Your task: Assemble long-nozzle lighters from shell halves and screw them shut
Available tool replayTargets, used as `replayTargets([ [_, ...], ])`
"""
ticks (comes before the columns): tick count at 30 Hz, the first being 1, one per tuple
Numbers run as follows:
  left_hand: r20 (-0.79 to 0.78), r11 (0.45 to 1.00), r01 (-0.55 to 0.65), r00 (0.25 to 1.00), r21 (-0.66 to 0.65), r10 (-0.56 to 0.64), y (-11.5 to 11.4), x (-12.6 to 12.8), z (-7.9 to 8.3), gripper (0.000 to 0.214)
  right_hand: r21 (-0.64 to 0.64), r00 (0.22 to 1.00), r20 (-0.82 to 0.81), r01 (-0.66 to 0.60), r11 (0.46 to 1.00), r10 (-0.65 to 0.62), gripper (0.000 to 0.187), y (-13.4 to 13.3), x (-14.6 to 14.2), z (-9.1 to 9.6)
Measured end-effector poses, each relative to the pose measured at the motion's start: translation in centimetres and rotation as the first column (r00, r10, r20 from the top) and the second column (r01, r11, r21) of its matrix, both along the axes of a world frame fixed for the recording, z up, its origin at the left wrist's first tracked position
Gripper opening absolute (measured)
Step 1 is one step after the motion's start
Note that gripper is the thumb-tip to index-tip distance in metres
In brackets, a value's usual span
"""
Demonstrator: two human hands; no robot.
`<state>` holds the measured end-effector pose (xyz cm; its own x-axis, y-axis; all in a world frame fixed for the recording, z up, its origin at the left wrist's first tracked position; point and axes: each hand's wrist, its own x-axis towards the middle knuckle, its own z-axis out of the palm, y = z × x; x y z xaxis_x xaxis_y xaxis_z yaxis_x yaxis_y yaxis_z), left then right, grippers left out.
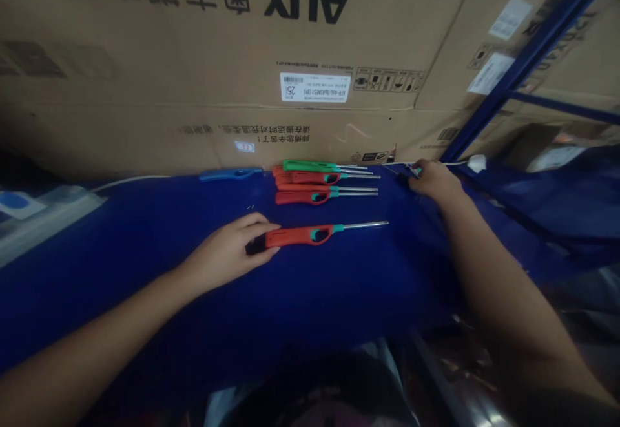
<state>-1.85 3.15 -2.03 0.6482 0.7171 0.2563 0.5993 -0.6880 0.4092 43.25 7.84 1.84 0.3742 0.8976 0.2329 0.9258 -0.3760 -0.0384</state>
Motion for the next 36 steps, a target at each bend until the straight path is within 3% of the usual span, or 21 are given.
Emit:
replayTargets([
  [6, -0.004, 1.0, -0.013, 1.0, -0.019, 0.013, -0.1, 0.1, 0.2, 0.039, -0.067, 0.996, 0.008, 0.093, 0.993, -0.092, 0.048, 0.6, 1.1, -1.9],
  [12, -0.034, 1.0, -0.006, 0.999, 0.014, 0.006, -0.3, 0.1, 0.4, 0.039, -0.03, 0.997, -0.017, 0.07, 0.997, -0.071, 0.048, 1.1, 1.4, -2.9],
  [22, -0.033, 0.999, -0.007, 0.999, 0.032, 0.008, -0.3, 0.1, 0.4, 0.039, 0.002, 0.993, -0.106, 0.061, 0.998, -0.061, 0.032, 1.5, 1.7, -3.6],
  [29, -0.017, 1.0, -0.013, 1.0, 0.022, 0.013, -0.1, 0.1, 0.1, 0.039, 0.166, 0.981, -0.192, 0.073, 0.983, -0.041, 0.033, 1.4, 0.9, -2.8],
  [36, -0.021, 1.0, -0.007, 1.0, 0.026, 0.007, -0.3, 0.1, 0.0, 0.037, 0.406, 0.968, -0.25, 0.128, 0.905, -0.025, 0.031, 0.3, -0.3, -0.5],
])
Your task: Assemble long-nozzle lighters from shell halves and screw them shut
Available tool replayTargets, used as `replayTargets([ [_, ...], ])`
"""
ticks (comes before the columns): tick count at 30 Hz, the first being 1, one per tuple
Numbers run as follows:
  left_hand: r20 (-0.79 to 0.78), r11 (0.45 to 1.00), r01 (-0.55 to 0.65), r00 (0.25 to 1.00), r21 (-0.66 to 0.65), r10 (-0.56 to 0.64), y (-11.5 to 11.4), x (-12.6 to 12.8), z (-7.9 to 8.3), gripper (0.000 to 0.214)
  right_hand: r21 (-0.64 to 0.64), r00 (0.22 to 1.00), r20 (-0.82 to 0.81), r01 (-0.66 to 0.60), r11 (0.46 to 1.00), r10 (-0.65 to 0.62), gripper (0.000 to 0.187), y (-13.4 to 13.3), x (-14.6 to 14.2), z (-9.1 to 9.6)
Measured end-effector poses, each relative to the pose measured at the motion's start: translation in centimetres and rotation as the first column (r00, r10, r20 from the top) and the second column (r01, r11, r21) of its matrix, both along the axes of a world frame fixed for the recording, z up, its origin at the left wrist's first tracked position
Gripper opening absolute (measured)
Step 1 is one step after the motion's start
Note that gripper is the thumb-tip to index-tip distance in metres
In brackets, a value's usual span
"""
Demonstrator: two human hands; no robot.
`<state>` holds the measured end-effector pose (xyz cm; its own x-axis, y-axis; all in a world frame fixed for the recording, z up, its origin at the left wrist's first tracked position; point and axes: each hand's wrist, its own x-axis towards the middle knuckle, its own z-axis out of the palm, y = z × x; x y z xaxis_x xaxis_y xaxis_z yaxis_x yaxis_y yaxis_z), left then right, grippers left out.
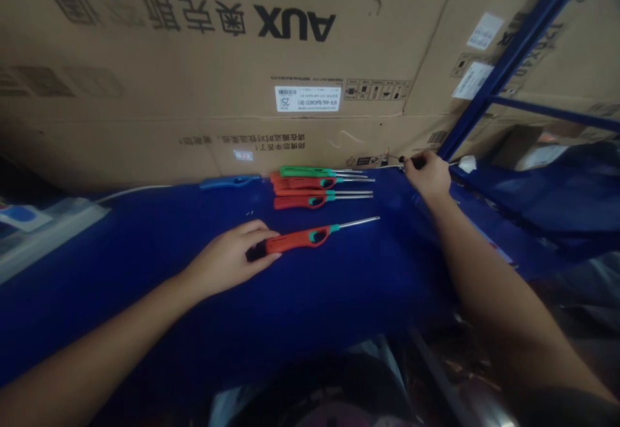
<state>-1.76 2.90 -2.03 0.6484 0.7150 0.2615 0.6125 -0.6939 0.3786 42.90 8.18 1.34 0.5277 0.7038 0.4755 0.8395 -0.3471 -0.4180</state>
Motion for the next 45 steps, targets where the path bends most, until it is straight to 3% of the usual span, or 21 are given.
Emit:
replayTargets([
  [4, -0.005, 1.0, 0.0, 1.0, -0.022, -0.001, 0.0, 0.1, 0.2, 0.037, 0.283, 0.99, -0.102, -0.068, 0.957, 0.1, 0.017, 0.6, 0.2, 0.2],
  [8, 0.007, 1.0, 0.019, 1.0, -0.011, -0.019, -0.2, 0.2, 0.3, 0.035, 0.496, 0.959, -0.18, -0.105, 0.862, 0.22, 0.028, 1.2, 0.0, 0.4],
  [11, 0.01, 0.999, 0.044, 0.999, -0.011, -0.044, -0.4, 0.4, 0.3, 0.033, 0.608, 0.866, -0.269, -0.187, 0.772, 0.422, 0.036, 1.0, -1.6, 0.8],
  [14, 0.01, 0.998, 0.059, 0.998, -0.009, -0.059, -0.6, 0.5, 0.3, 0.034, 0.643, 0.739, -0.315, -0.295, 0.707, 0.595, 0.043, 0.1, -4.5, 1.5],
  [20, 0.013, 0.997, 0.076, 0.997, -0.026, -0.075, -1.2, 0.7, 0.8, 0.033, 0.656, 0.505, -0.31, -0.499, 0.566, 0.805, 0.045, -2.8, -11.6, 3.2],
  [23, 0.002, 0.996, 0.078, 0.997, -0.036, -0.078, -1.3, 0.8, 0.9, 0.034, 0.582, 0.45, -0.245, -0.64, 0.502, 0.858, 0.045, -4.1, -14.3, 3.8],
  [25, -0.003, 0.996, 0.082, 0.997, -0.043, -0.082, -1.3, 0.8, 0.9, 0.034, 0.55, 0.469, -0.142, -0.695, 0.463, 0.872, 0.043, -4.7, -15.4, 3.6],
  [30, 0.007, 0.996, 0.086, 0.996, -0.039, -0.086, -1.2, 0.8, 0.7, 0.035, 0.494, 0.605, 0.096, -0.718, 0.49, 0.791, 0.028, -5.3, -16.2, 1.1],
  [34, 0.021, 0.997, 0.06, 0.998, -0.05, -0.059, -1.2, 0.8, 0.6, 0.036, 0.437, 0.608, 0.152, -0.748, 0.499, 0.779, 0.023, -5.5, -15.9, -0.2],
  [39, 0.075, 0.998, 0.035, 0.997, -0.043, -0.032, -0.9, 0.8, 0.3, 0.047, 0.383, 0.581, 0.212, -0.789, 0.48, 0.786, 0.022, -5.6, -15.5, -0.3],
  [42, 0.128, 0.994, -0.106, 0.986, 0.01, 0.104, 0.3, 0.2, 0.0, 0.038, 0.348, 0.559, 0.24, -0.813, 0.467, 0.794, 0.021, -5.6, -15.5, -0.2],
  [45, 0.185, 0.942, -0.331, 0.93, 0.05, 0.317, 2.3, -1.1, -0.1, 0.028, 0.349, 0.551, 0.23, -0.816, 0.46, 0.802, 0.02, -5.3, -15.5, -0.3],
])
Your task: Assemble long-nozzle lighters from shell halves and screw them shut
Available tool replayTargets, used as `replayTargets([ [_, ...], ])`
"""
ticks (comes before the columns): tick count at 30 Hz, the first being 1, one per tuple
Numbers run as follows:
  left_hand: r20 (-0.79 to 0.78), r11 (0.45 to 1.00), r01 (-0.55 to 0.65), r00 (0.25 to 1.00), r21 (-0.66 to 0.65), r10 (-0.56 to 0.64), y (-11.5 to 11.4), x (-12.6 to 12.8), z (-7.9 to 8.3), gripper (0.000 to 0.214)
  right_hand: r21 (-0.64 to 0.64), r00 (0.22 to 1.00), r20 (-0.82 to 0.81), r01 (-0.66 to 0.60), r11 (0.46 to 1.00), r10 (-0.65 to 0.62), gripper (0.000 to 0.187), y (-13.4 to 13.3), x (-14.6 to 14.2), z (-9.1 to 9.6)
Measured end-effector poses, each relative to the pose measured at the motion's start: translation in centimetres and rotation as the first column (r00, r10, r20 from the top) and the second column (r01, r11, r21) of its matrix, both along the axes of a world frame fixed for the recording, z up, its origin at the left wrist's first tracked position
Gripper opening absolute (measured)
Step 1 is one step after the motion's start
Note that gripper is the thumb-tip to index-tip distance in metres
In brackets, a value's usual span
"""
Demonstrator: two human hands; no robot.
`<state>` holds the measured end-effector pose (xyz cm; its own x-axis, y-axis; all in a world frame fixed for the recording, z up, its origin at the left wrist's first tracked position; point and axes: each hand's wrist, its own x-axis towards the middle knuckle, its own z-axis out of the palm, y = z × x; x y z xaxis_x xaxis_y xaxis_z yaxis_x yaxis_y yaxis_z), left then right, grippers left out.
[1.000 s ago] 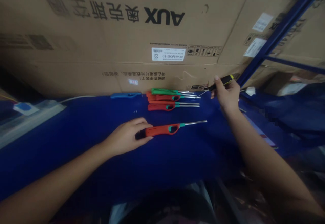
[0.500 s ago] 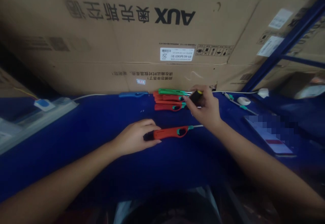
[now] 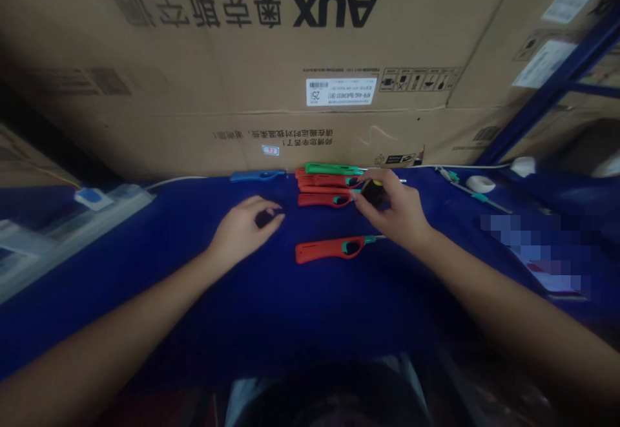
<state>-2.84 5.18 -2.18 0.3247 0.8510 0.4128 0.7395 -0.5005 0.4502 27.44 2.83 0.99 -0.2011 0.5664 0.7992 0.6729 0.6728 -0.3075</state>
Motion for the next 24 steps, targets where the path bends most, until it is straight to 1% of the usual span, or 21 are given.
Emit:
replayTargets([
  [1, 0.01, 0.998, -0.061, 0.998, 0.004, 0.061, 0.7, -0.5, 0.0, 0.025, -0.007, 1.0, -0.009, -0.004, 1.0, 0.004, 0.02, 0.1, 0.1, 0.0],
  [2, 0.017, 0.995, -0.098, 0.995, 0.008, 0.098, 1.2, -0.9, -0.1, 0.023, -0.02, 1.0, -0.017, -0.007, 1.0, 0.007, 0.02, 0.2, 0.1, -0.1],
  [4, 0.019, 0.993, -0.119, 0.993, 0.005, 0.119, 2.1, -1.6, -0.1, 0.02, -0.044, 1.0, -0.03, -0.006, 0.999, 0.005, 0.021, 0.4, 0.3, -0.2],
  [8, 0.02, 0.994, -0.112, 0.994, -0.004, 0.112, 2.6, -1.9, -0.5, 0.017, -0.028, 1.0, -0.025, 0.014, 1.0, -0.014, 0.021, 0.6, 0.4, -0.2],
  [12, 0.024, 0.994, -0.109, 0.994, -0.011, 0.109, 2.6, -1.8, -0.8, 0.021, -0.007, 1.0, -0.013, 0.003, 1.0, -0.004, 0.021, 0.4, 0.2, -0.1],
  [15, 0.027, 0.994, -0.106, 0.994, -0.02, 0.106, 2.8, -1.6, -1.0, 0.022, -0.018, 1.0, -0.001, 0.002, 1.0, -0.002, 0.021, 0.4, 0.1, -0.1],
  [24, 0.069, 0.992, -0.106, 0.991, -0.066, 0.11, 3.4, -1.4, -1.1, 0.013, -0.036, 1.0, 0.008, -0.021, 0.999, 0.021, 0.022, 0.2, 0.0, -0.1],
])
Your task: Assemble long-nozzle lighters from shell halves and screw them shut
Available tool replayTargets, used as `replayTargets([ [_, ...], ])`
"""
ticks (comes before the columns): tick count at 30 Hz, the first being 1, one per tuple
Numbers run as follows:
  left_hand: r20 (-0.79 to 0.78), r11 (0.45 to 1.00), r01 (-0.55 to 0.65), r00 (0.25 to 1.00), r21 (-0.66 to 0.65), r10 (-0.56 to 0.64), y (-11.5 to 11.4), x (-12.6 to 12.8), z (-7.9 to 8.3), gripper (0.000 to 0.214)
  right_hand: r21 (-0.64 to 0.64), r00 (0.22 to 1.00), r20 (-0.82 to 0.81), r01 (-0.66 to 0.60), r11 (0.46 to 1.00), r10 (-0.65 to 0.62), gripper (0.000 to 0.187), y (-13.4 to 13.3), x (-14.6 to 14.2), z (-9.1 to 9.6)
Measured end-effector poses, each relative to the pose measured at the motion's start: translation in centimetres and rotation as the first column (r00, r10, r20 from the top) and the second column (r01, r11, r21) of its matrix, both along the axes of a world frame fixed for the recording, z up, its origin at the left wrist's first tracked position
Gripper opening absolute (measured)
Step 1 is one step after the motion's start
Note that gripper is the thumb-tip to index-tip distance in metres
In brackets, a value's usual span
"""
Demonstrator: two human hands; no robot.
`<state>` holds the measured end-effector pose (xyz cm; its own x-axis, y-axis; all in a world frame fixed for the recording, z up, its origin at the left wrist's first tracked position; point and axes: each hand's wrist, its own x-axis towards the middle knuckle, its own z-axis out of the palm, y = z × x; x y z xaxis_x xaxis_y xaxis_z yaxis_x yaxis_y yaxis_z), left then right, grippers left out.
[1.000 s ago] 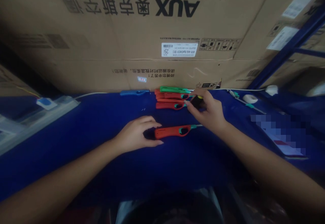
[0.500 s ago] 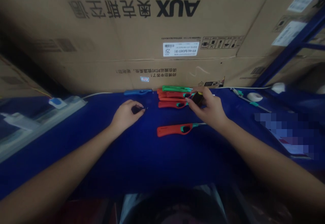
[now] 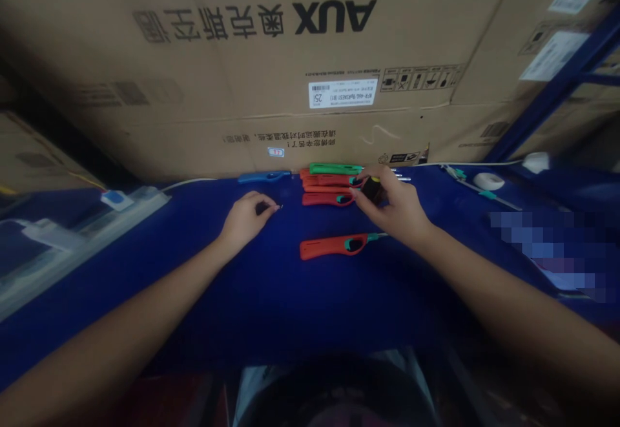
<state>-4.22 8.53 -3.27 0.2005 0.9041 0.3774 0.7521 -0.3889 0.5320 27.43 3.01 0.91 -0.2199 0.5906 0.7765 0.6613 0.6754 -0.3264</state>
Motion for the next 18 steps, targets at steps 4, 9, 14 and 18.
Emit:
replayTargets([
  [4, 0.072, 0.999, -0.008, 0.997, -0.031, 0.011, 0.0, 0.0, 0.1, 0.009, -0.003, 1.0, -0.006, 0.004, 1.0, -0.004, 0.022, 0.0, 0.0, 0.1],
  [9, 0.253, 0.994, -0.052, 0.964, -0.101, 0.077, -0.2, 0.2, 0.4, 0.011, -0.007, 1.0, -0.011, 0.013, 1.0, -0.013, 0.021, 0.1, 0.1, 0.0],
  [14, 0.554, 0.97, 0.006, 0.821, -0.244, 0.134, -0.9, 0.9, 1.1, 0.026, 0.0, 1.0, 0.004, 0.014, 1.0, -0.014, 0.021, 0.0, 0.1, 0.1],
  [18, 0.71, 0.92, 0.168, 0.689, -0.353, 0.147, -2.4, 2.0, 2.2, 0.019, 0.003, 1.0, 0.015, 0.016, 1.0, -0.017, 0.022, 0.0, 0.1, 0.0],
])
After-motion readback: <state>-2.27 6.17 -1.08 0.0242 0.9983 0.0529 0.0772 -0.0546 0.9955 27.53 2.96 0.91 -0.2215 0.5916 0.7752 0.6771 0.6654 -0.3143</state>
